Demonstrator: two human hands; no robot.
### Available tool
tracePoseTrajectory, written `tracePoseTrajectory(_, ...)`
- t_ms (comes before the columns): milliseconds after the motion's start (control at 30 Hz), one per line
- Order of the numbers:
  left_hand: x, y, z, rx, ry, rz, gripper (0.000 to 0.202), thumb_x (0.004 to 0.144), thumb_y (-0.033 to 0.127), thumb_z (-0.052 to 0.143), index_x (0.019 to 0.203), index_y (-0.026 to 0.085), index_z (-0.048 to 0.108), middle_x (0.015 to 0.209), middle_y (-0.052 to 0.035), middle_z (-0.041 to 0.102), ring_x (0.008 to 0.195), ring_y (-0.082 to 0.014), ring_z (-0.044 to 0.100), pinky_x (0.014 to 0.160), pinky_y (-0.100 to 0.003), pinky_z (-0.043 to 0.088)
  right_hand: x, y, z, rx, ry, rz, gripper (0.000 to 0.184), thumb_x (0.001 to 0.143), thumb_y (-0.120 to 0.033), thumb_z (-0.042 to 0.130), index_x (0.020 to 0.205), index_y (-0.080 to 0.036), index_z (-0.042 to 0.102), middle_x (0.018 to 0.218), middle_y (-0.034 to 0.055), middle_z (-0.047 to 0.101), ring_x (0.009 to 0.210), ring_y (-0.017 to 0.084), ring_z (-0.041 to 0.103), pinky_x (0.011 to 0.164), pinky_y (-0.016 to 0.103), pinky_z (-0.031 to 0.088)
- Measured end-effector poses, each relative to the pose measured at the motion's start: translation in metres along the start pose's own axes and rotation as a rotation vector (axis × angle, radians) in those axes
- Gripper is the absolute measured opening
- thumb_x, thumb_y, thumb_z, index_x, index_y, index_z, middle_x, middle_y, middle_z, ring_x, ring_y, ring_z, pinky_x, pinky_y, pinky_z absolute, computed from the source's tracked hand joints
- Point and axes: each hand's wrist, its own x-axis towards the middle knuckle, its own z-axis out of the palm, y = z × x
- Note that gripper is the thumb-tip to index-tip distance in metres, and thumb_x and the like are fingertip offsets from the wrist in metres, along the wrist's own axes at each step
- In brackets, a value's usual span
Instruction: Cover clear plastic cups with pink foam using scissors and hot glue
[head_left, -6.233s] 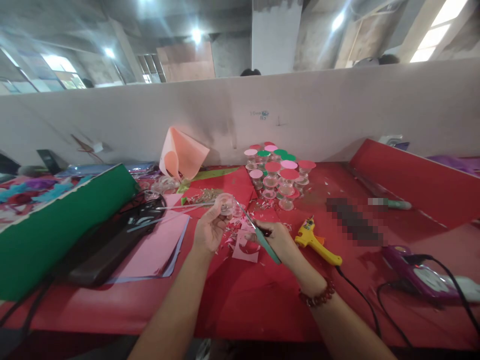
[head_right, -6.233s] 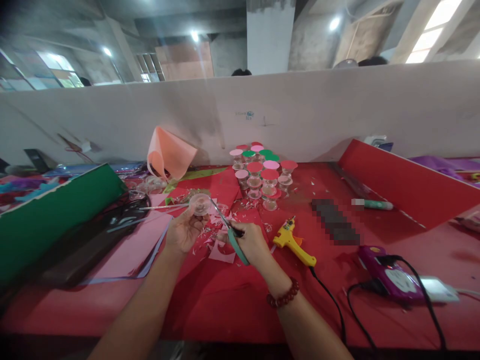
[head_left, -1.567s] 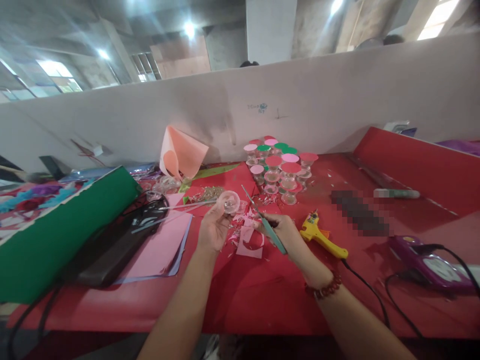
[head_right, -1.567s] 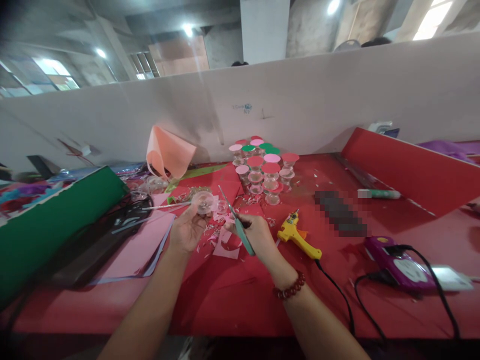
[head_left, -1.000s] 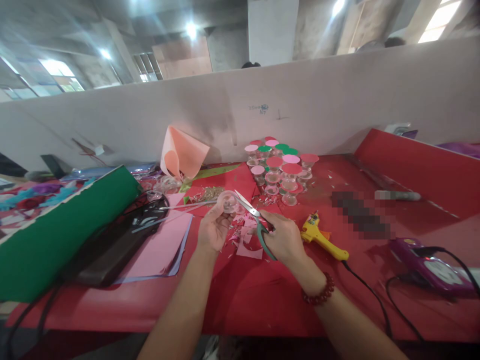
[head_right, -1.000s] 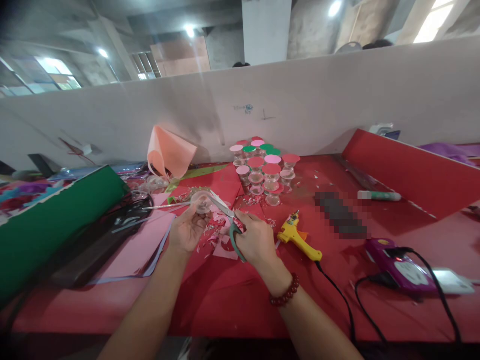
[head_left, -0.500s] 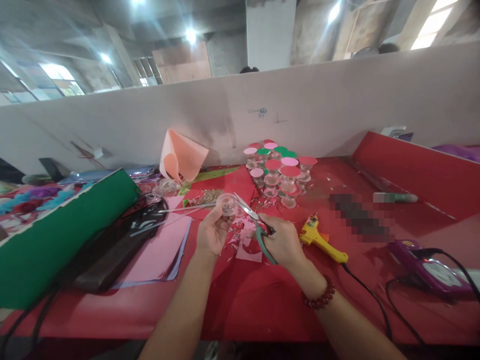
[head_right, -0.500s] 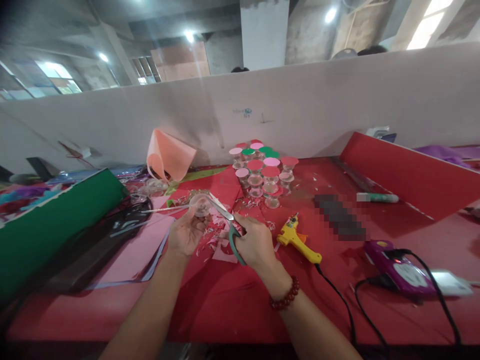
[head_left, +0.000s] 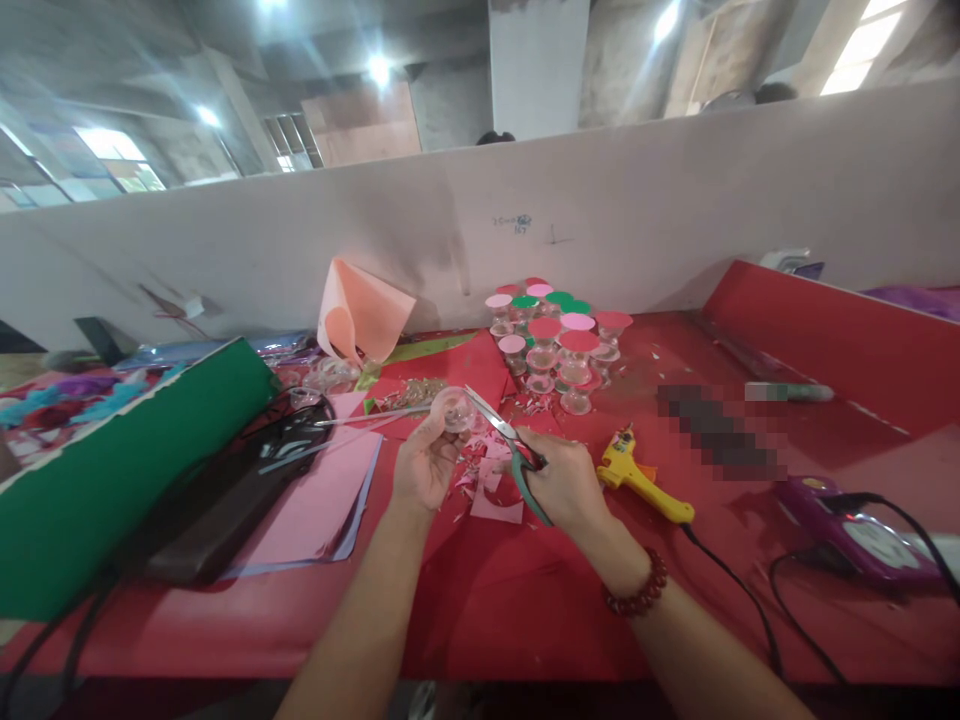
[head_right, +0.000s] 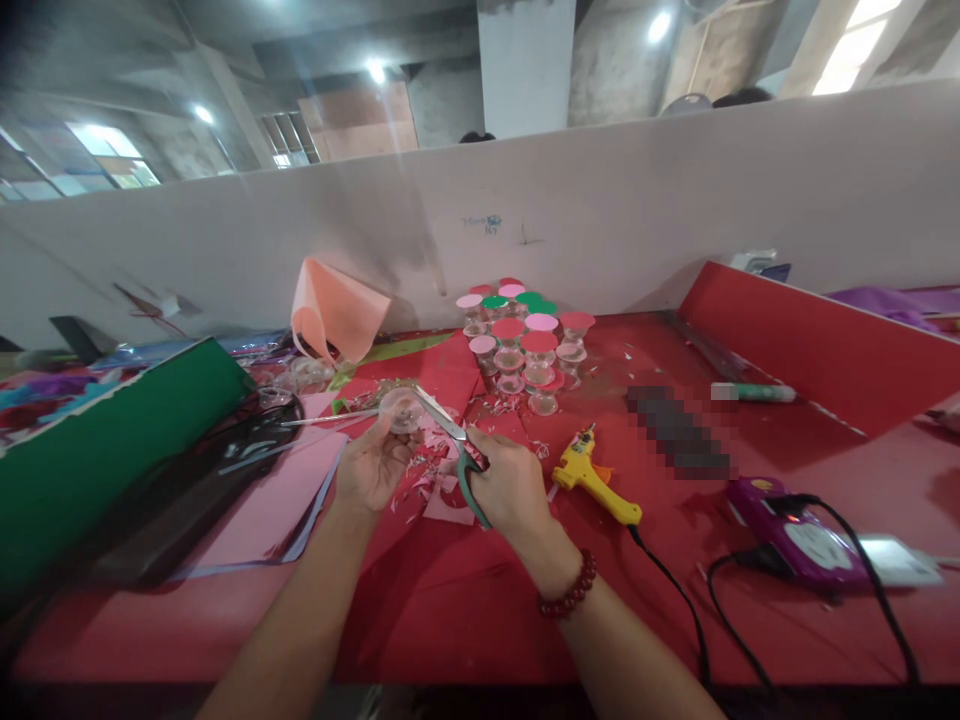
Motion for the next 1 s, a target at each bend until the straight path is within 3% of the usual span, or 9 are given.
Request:
tracePoseTrajectory(400,0.001,-0.001,-0.001,0.014,-0.034,0.05,0.017,0.072,0.01,0.068,0.089,0.013,0.071,0.088,-0.009,0.074,0.074,-0.0166,0.068,0.065,-0.026,0.056,0.0,-0.003,-0.004,0.174,-0.071,0.065,0.024,0.083,-0.039,0.06,0.071,-0.019,0.062,0.054,-0.004,0.053,0.05,0.009,0.04,0.052,0.019,0.03)
tracePoseTrajectory(600,0.001,0.001,-0.001,0.026,0.001,0.038,0.017,0.071,0.012,0.069,0.088,0.009,0.072,0.082,-0.0093,0.074,0.066,-0.0149,0.066,0.062,-0.025,0.056,0.002,-0.009,-0.009,0.156,-0.011,0.107,0.026,0.077,-0.042,0.064,0.068,-0.019,0.059,0.055,-0.0063,0.046,0.052,0.008,0.035,0.051,0.018,0.028)
tracePoseTrajectory(767,-0.001,0.002,0.001,0.009,-0.002,0.031,0.02,0.072,0.013,0.068,0.092,0.011,0.071,0.09,-0.0106,0.074,0.07,-0.0151,0.067,0.064,-0.025,0.056,0.0,-0.012,-0.011,0.052,-0.024,0.101,0.026,0.075,-0.042,0.065,0.065,-0.02,0.056,0.055,-0.0063,0.047,0.052,0.008,0.034,0.051,0.02,0.025)
tracePoseTrajectory(1000,-0.002,0.002,0.002,0.018,-0.004,0.042,0.022,0.072,0.013,0.068,0.094,0.011,0.071,0.091,-0.0101,0.074,0.071,-0.0153,0.067,0.063,-0.025,0.056,-0.001,-0.015,-0.012,-0.004,-0.013,0.08,0.021,0.077,-0.043,0.063,0.071,-0.023,0.063,0.059,-0.0048,0.056,0.053,0.009,0.039,0.052,0.021,0.026)
